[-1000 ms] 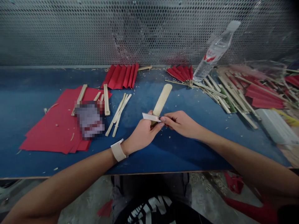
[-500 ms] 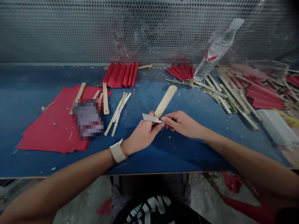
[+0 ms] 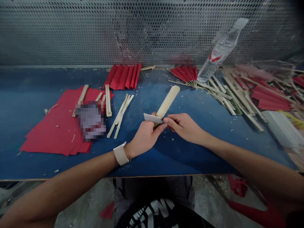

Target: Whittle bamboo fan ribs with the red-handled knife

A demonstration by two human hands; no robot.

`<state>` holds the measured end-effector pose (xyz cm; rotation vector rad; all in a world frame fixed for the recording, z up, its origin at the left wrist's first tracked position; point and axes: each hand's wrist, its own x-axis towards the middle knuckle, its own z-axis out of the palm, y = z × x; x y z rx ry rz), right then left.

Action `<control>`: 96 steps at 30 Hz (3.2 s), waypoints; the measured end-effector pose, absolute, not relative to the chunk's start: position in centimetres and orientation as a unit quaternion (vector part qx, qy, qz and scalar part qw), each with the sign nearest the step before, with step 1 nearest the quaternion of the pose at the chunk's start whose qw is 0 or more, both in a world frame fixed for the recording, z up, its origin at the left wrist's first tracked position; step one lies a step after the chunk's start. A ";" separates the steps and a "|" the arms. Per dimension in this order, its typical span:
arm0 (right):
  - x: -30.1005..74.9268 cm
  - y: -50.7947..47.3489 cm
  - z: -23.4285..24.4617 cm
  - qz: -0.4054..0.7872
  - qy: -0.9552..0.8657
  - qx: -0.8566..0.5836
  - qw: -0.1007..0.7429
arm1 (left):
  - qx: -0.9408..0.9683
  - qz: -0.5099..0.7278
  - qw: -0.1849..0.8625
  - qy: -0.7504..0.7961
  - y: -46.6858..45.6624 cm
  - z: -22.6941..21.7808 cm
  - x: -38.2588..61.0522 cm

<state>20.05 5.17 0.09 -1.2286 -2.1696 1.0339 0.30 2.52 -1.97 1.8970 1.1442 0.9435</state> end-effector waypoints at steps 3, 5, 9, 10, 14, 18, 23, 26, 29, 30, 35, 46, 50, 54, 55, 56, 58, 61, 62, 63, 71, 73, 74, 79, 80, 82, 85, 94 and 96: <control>19.9 5.1 0.1 0.383 -0.778 -0.435 0.245 | 0.732 0.374 0.347 0.450 2.5 -2.0 0.4; 19.9 5.0 0.1 0.393 -0.772 -0.427 0.258 | 0.724 0.381 0.340 0.464 2.5 -2.0 0.5; 19.9 5.1 0.0 0.400 -0.773 -0.419 0.259 | 0.712 0.400 0.342 0.464 2.4 -2.1 0.6; 19.9 5.2 0.0 0.397 -0.777 -0.417 0.255 | 0.713 0.400 0.346 0.460 2.4 -2.1 0.6; 20.2 5.5 0.3 0.391 -0.797 -0.405 0.218 | 0.719 0.368 0.406 0.428 2.3 -1.8 0.5; 20.5 5.7 0.5 0.404 -0.798 -0.402 0.197 | 0.725 0.348 0.424 0.417 2.4 -1.8 0.4; 20.6 5.6 0.5 0.432 -0.782 -0.409 0.186 | 0.734 0.355 0.396 0.424 2.5 -2.1 0.3; 20.5 5.5 0.4 0.435 -0.776 -0.413 0.194 | 0.729 0.356 0.399 0.428 2.5 -2.2 0.2; 20.4 5.4 0.3 0.428 -0.774 -0.421 0.200 | 0.726 0.360 0.397 0.432 2.5 -2.1 0.3; 20.3 5.3 0.3 0.424 -0.774 -0.424 0.203 | 0.726 0.362 0.392 0.434 2.5 -2.1 0.3; 20.1 5.1 0.2 0.418 -0.768 -0.432 0.219 | 0.727 0.364 0.374 0.446 2.6 -2.1 0.4; 19.9 4.8 0.0 0.409 -0.761 -0.439 0.246 | 0.734 0.368 0.348 0.453 2.6 -1.6 0.5; 19.8 4.7 0.0 0.420 -0.751 -0.439 0.258 | 0.729 0.391 0.343 0.445 2.5 -1.4 0.6; 19.7 4.6 0.0 0.422 -0.749 -0.438 0.264 | 0.724 0.397 0.337 0.453 2.4 -1.3 0.7; 19.6 4.6 0.0 0.420 -0.749 -0.439 0.264 | 0.721 0.398 0.339 0.454 2.4 -1.3 0.7; 19.6 4.6 0.0 0.418 -0.748 -0.441 0.266 | 0.719 0.398 0.341 0.456 2.4 -1.2 0.7; 19.6 4.6 0.1 0.418 -0.744 -0.448 0.268 | 0.716 0.393 0.345 0.463 2.4 -1.1 0.7; 19.5 4.5 0.0 0.417 -0.736 -0.457 0.274 | 0.707 0.381 0.353 0.480 2.4 -0.9 0.6; 19.5 4.5 0.0 0.417 -0.736 -0.457 0.276 | 0.704 0.379 0.357 0.484 2.4 -0.8 0.6; 19.5 4.5 0.0 0.418 -0.735 -0.457 0.277 | 0.700 0.377 0.362 0.488 2.4 -0.8 0.6; 19.5 4.3 -0.3 0.426 -0.726 -0.457 0.286 | 0.663 0.388 0.403 0.498 2.1 -0.6 0.7; 19.5 4.2 -0.5 0.422 -0.727 -0.461 0.283 | 0.654 0.389 0.419 0.495 2.0 -0.6 0.8; 19.5 4.2 -0.5 0.419 -0.728 -0.464 0.283 | 0.646 0.390 0.431 0.495 2.0 -0.6 0.9; 19.1 4.0 -0.4 0.384 -0.727 -0.480 0.306 | 0.579 0.424 0.504 0.480 2.0 -1.5 1.2; 19.0 4.0 -0.4 0.380 -0.728 -0.482 0.305 | 0.576 0.427 0.506 0.479 2.0 -1.7 1.2; 19.0 4.2 -0.2 0.374 -0.738 -0.481 0.290 | 0.590 0.422 0.488 0.485 2.0 -1.8 1.2; 19.2 4.4 -0.2 0.361 -0.758 -0.472 0.268 | 0.633 0.405 0.450 0.483 1.9 -1.6 1.1; 19.8 5.0 0.2 0.384 -0.785 -0.429 0.229 | 0.680 0.382 0.445 0.440 1.8 -1.5 0.9; 20.0 5.1 0.2 0.413 -0.777 -0.418 0.228 | 0.679 0.376 0.450 0.442 1.9 -1.6 0.8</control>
